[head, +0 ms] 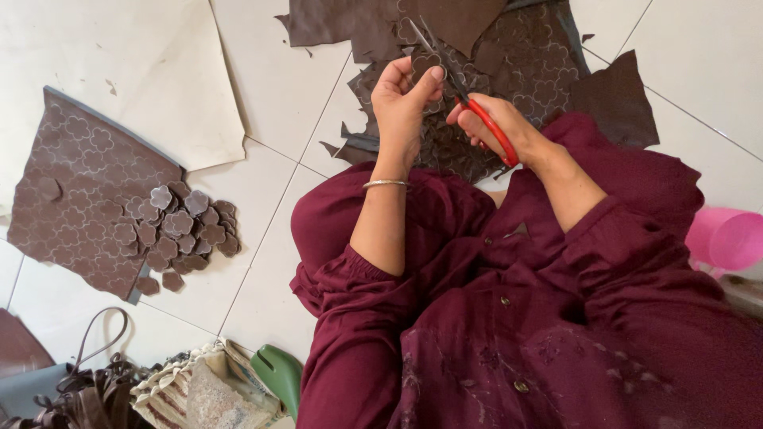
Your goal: The person sits on the floor and uses red-handled scissors to cut flower-shaped pieces from a brown patterned fabric. They repeatedly pick up small fabric pieces, trim the edges, and place the finished shapes into a growing pile on the floor.
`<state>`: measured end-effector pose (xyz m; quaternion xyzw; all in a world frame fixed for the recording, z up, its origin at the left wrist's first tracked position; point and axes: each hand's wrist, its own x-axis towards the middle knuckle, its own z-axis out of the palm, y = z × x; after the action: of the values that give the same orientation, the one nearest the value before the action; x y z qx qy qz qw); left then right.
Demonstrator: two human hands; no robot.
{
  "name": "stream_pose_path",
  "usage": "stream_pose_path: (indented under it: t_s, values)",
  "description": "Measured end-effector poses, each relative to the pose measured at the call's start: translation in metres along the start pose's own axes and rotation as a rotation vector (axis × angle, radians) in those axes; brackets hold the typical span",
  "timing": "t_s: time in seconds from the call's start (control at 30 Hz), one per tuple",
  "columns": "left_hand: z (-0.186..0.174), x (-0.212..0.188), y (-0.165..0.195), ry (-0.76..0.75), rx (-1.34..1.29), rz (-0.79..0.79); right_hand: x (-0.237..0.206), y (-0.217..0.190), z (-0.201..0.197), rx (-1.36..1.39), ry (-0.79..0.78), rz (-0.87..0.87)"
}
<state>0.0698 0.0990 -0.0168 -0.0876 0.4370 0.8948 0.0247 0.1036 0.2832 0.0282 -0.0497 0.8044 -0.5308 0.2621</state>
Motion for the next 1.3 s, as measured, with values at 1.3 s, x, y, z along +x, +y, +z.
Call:
stream_pose_path:
  t_s: [1.3]
  values:
    - [-0.004,0.002,-0.002,-0.023,-0.032,-0.086,-0.002,0.007,-0.005,0.138,-0.115,0.005]
